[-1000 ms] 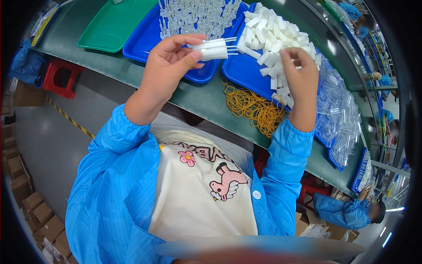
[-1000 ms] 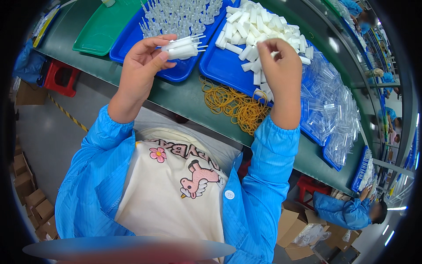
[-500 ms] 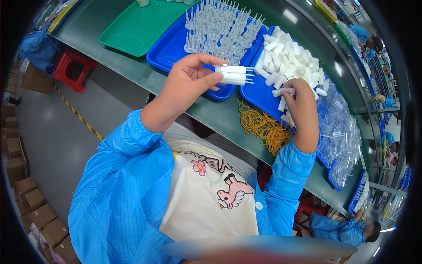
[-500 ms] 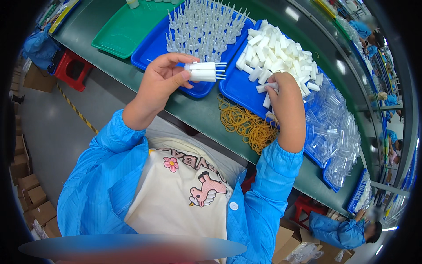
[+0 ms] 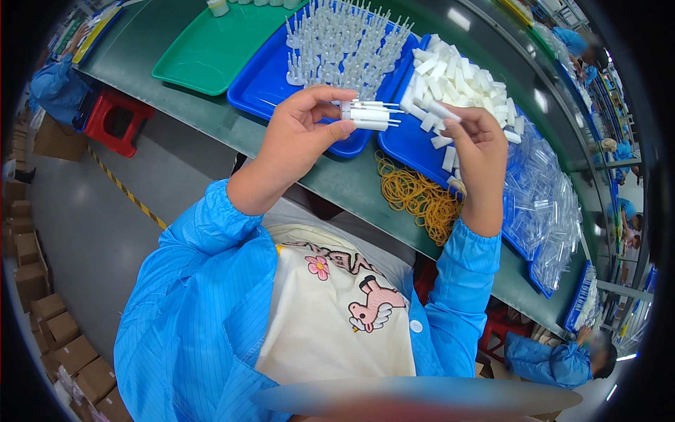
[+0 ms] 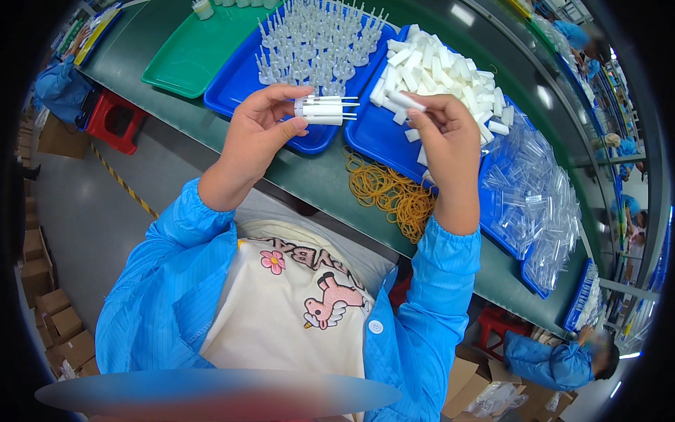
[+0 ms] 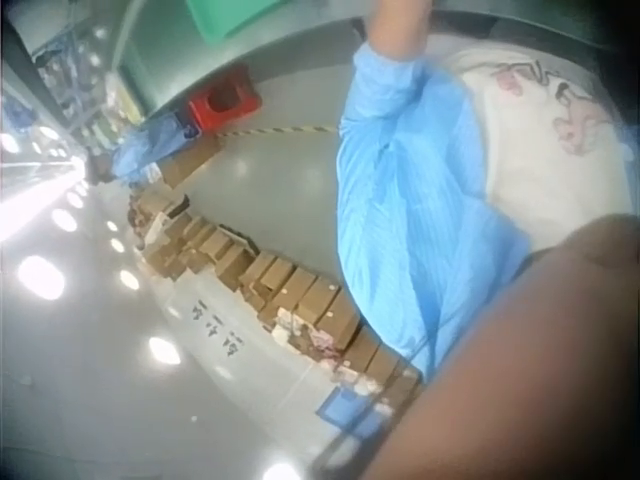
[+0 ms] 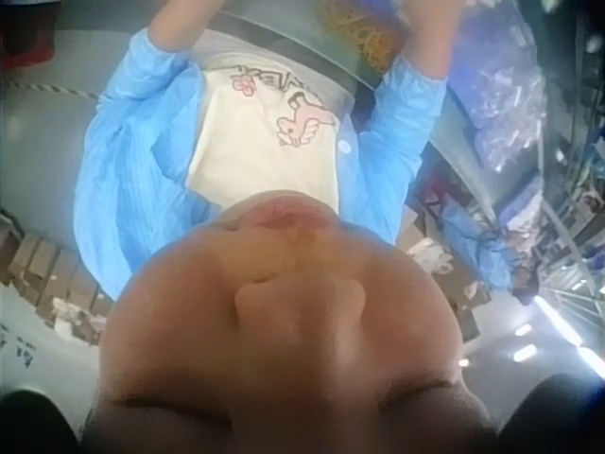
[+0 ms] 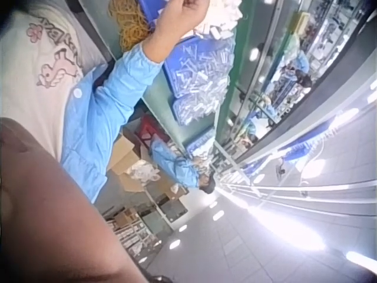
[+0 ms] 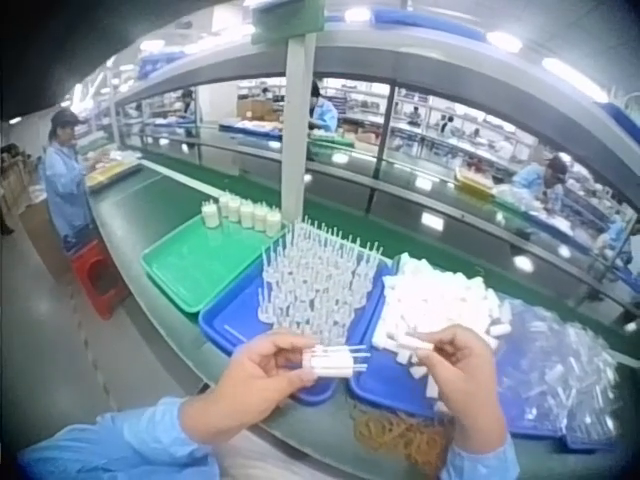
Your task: The person assembles components by mounting foam cylinders onto the pins of a plastic base, fitting clear plastic sleeves over them, and securing the assembly with a rubber band by hand.
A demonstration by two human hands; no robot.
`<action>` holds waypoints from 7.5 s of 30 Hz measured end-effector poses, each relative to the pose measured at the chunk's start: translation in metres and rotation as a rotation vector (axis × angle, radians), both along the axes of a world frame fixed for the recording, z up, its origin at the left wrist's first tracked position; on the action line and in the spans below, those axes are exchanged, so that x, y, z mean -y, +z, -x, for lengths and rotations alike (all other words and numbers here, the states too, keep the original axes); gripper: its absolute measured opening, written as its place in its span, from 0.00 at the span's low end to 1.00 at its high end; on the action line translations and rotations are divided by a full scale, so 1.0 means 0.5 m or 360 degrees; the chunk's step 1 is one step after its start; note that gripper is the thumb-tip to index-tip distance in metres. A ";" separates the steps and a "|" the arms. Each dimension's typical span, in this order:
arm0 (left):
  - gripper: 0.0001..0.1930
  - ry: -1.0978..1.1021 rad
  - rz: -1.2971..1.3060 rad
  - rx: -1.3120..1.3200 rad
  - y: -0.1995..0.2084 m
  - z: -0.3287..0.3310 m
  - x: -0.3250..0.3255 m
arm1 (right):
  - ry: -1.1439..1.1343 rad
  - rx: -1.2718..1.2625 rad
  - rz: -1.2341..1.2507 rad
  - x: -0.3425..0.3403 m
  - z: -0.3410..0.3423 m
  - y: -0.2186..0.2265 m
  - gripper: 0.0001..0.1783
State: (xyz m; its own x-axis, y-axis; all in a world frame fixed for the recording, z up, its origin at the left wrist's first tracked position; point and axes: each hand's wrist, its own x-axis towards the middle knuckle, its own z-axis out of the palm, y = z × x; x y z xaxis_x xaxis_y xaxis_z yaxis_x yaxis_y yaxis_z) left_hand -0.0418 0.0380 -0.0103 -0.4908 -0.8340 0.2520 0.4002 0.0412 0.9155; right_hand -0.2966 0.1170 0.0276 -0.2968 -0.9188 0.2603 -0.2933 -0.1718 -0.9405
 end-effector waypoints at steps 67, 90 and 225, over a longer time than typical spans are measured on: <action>0.15 -0.0060 0.0011 0.0086 -0.003 -0.015 -0.003 | -0.0116 -0.0873 0.0077 0.000 -0.004 -0.010 0.16; 0.21 0.0189 0.0721 0.0481 0.002 -0.005 -0.004 | 0.0224 0.0433 0.0053 0.001 -0.059 -0.016 0.16; 0.21 -0.0436 0.0863 0.0381 0.066 0.116 0.049 | 0.0148 0.0012 0.0637 -0.079 0.060 -0.020 0.16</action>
